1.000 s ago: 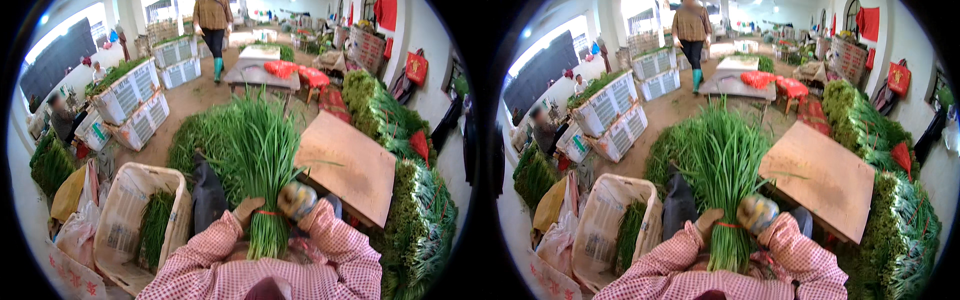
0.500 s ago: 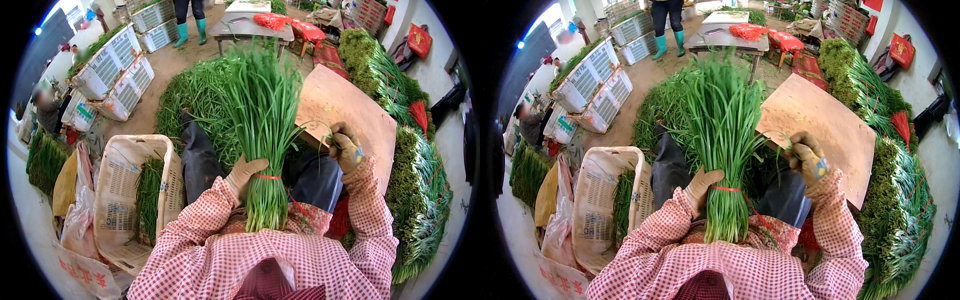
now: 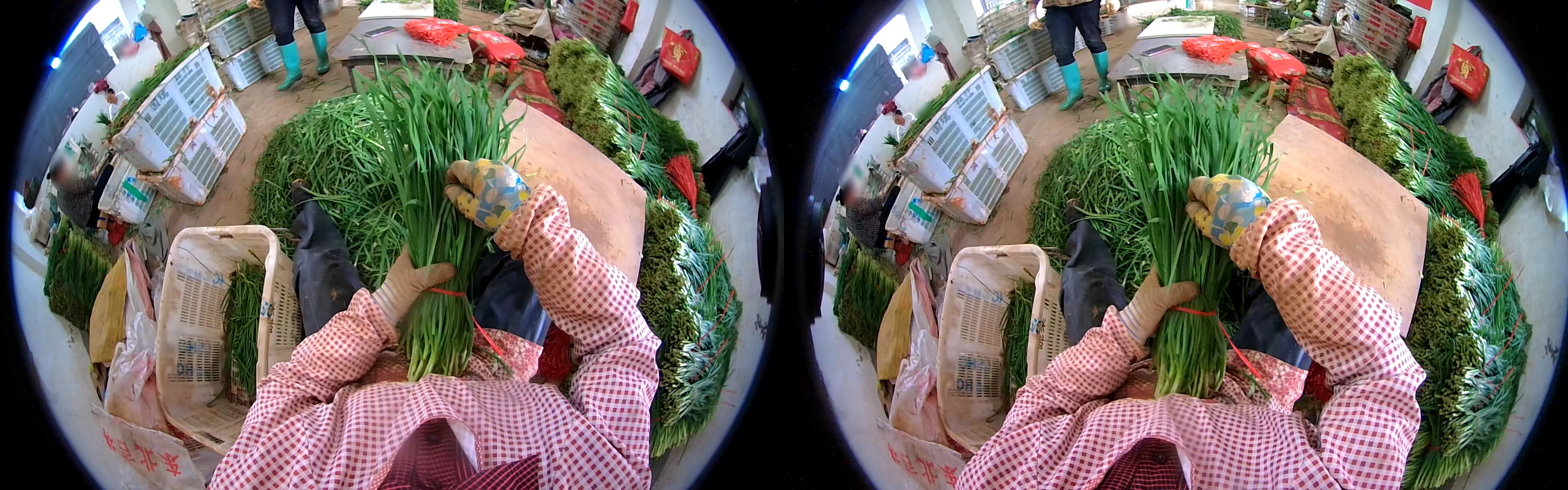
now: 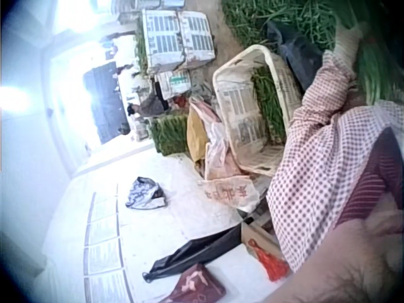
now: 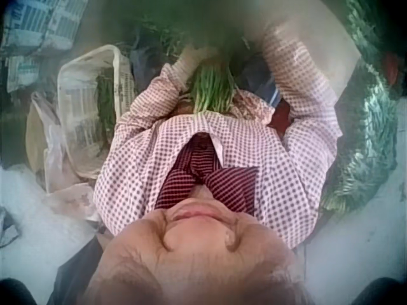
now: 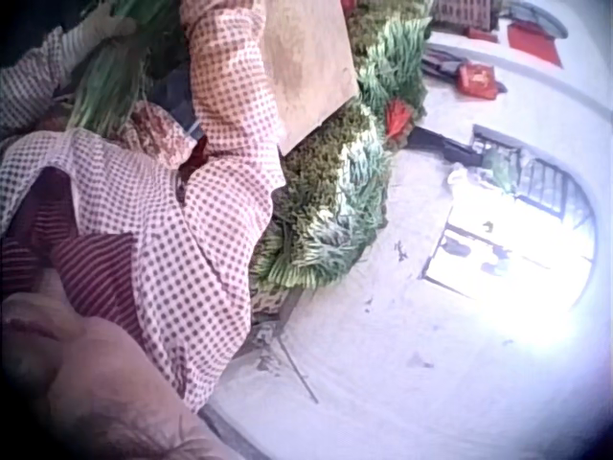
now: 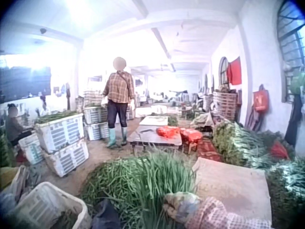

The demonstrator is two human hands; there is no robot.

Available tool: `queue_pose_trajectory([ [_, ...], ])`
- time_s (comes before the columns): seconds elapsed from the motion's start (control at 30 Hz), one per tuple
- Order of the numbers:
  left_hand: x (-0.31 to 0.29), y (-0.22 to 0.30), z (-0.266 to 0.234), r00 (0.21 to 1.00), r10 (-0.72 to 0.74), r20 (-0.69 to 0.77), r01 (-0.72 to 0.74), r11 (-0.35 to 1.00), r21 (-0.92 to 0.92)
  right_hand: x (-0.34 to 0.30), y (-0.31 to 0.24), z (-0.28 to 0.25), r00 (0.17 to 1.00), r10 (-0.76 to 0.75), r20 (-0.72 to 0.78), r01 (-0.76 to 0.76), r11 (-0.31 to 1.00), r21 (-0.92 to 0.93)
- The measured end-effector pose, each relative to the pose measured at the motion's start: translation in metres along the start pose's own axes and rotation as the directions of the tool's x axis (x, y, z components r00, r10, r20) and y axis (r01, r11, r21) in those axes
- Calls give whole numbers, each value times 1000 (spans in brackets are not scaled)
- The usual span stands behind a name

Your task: The person gathers green vegetables from a pile on the floor, organizes them into a uniform bunch, ties the bundle with a red string, and places the completed bundle into a white plastic crate.

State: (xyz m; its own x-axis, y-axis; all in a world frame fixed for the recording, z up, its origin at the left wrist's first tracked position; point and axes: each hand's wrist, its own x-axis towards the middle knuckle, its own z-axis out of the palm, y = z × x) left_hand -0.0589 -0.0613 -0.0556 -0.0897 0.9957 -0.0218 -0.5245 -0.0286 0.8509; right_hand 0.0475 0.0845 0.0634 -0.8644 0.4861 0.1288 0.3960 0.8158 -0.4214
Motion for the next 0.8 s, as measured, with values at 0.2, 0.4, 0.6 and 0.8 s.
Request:
queue_pose_trajectory([
  [0.2, 0, -8, -6, 994, -38, -103, 47, 995, 88, 11, 55, 4, 867, 344, -360, -136, 859, 493],
  [0.4, 2, -8, -3, 988, -51, -149, 75, 984, 160, 15, -2, -54, 982, 143, -127, -44, 814, 579],
  [0.6, 5, -10, 9, 988, -96, -125, 113, 985, 132, 54, -7, -52, 978, -203, 53, 207, 975, -83],
  [0.8, 2, 1, 19, 983, -133, -125, 155, 971, 184, 60, -26, -67, 931, 115, 347, 108, 820, -562],
])
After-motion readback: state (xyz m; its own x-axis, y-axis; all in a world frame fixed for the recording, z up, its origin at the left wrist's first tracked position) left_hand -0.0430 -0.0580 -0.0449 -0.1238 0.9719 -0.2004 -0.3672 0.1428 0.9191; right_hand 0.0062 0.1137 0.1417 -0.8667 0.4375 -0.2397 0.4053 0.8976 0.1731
